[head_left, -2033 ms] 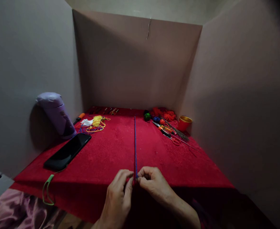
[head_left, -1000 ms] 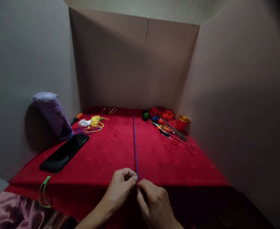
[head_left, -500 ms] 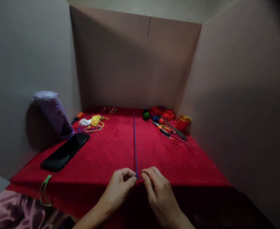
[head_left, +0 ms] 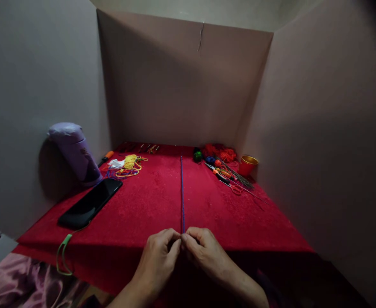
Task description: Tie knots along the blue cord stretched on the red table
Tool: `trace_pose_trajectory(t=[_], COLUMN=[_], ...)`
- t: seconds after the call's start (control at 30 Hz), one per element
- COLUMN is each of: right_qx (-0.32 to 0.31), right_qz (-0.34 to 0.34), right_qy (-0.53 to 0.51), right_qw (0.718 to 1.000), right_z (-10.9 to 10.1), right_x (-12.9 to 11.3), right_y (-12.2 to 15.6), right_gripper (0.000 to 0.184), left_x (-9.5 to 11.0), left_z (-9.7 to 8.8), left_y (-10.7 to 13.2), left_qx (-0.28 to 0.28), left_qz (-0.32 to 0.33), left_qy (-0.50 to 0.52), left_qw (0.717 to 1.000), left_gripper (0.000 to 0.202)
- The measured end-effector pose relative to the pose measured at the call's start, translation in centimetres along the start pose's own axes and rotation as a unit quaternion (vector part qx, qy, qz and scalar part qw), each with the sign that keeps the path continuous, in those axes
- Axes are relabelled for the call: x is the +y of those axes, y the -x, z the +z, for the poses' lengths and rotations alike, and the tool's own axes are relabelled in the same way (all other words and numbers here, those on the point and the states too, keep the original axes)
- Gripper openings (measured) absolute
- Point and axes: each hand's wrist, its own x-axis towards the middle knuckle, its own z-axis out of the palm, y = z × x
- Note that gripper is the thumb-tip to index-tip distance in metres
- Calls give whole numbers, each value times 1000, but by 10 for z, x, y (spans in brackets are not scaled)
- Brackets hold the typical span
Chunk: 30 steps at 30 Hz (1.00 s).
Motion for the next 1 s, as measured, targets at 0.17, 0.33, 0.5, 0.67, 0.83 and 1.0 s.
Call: trace_pose_trajectory(t=[0.17,0.33,0.5,0.67,0.83,1.0], right_qx=[32,-9,-26,-40,-35,-4], right_qz=[16,17,2,-4,-28,-63], right_qy=[-36,-76,-92,-95,-39,81], right_qw=[999,997,995,995,998,995], right_z=[7,2,-5,-5,-9,-10], right_x=[8,11,11,14,5,0], right_y=[-2,-1,2,2,5,11], right_gripper=[31,25,20,18,17,19], left_x=[-8,-12,-7,0,3,6], left_z=[12,22,13,8,2,-6], left_y=[19,26,19,0,-11,-13], left_qx=[120,165,126,-13,-70,-79], left_qz=[207,338,214,-57,-60,-12], left_qy=[-188,-250,-73,131,147,31], left_qw=[952,892,966,990,985,996], left_gripper=[22,18,16,26,25,22])
